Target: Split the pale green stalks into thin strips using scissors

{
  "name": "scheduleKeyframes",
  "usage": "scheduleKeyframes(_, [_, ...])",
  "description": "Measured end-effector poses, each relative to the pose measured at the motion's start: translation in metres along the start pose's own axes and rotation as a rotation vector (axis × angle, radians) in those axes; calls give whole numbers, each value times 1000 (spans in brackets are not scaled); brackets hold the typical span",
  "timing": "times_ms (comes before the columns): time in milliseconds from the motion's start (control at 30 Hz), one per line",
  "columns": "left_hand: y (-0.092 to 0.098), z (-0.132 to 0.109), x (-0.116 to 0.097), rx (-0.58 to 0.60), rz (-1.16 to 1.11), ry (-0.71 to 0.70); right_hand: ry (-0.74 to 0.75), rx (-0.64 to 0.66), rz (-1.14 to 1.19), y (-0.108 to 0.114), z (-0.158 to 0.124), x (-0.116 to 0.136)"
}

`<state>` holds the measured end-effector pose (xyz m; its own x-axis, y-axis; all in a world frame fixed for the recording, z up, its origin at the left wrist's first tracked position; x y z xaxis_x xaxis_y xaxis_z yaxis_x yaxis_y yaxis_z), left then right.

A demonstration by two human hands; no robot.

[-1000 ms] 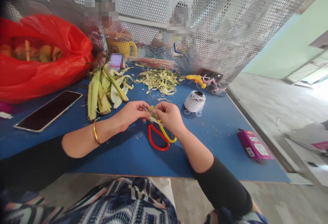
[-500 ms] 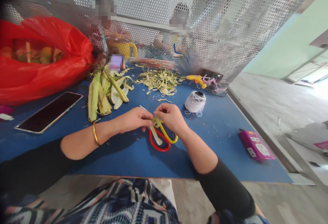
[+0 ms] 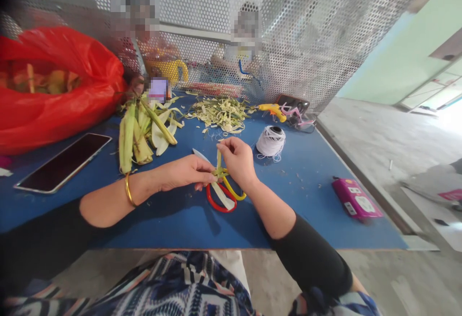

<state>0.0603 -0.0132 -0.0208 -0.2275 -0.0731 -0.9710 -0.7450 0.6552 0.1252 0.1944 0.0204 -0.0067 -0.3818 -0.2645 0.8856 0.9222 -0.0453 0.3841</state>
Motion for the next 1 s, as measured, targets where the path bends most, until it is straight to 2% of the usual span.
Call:
scheduleKeyframes(167, [-6, 2, 2, -11, 121, -3, 66, -47, -79, -2, -2, 3])
scheduleKeyframes(300, [1, 0, 0, -102, 5, 52, 22, -50, -18, 5, 4, 0])
scheduleKeyframes(367, [7, -1, -3, -181, -69, 43, -19, -6, -29, 8, 7, -2])
scheduleKeyframes(467, [16, -1, -4, -266, -132, 26, -111, 175, 13, 5, 9, -6])
scheduleKeyframes(533, [17, 0, -2, -268, -164, 38, -179, 261, 116, 1, 8, -8])
scheduleKeyframes(667, [15, 2, 2, -236, -205, 51, -331, 264, 267, -2, 5, -10])
scheduleKeyframes(767, [14, 3, 3, -228, -192, 49, -358, 311, 332, -6, 4, -10])
scheduleKeyframes(933, [14, 2, 2, -247, -213, 55, -317, 221, 320, -5, 8, -19])
scheduleKeyframes(1000, [15, 2, 3, -294, -279, 95, -218, 122, 213, 3, 10, -16])
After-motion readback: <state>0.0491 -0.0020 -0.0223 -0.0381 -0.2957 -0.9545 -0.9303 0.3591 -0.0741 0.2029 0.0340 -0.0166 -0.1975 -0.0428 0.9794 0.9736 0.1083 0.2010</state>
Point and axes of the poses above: each hand's wrist, its own z-axis towards the middle knuckle, its own y-axis out of the back of the hand, x = y × z, the point moved 4 cm from there along z, towards the middle knuckle, and after that the axes turned 2 degrees about x, right-handed, at the moved point
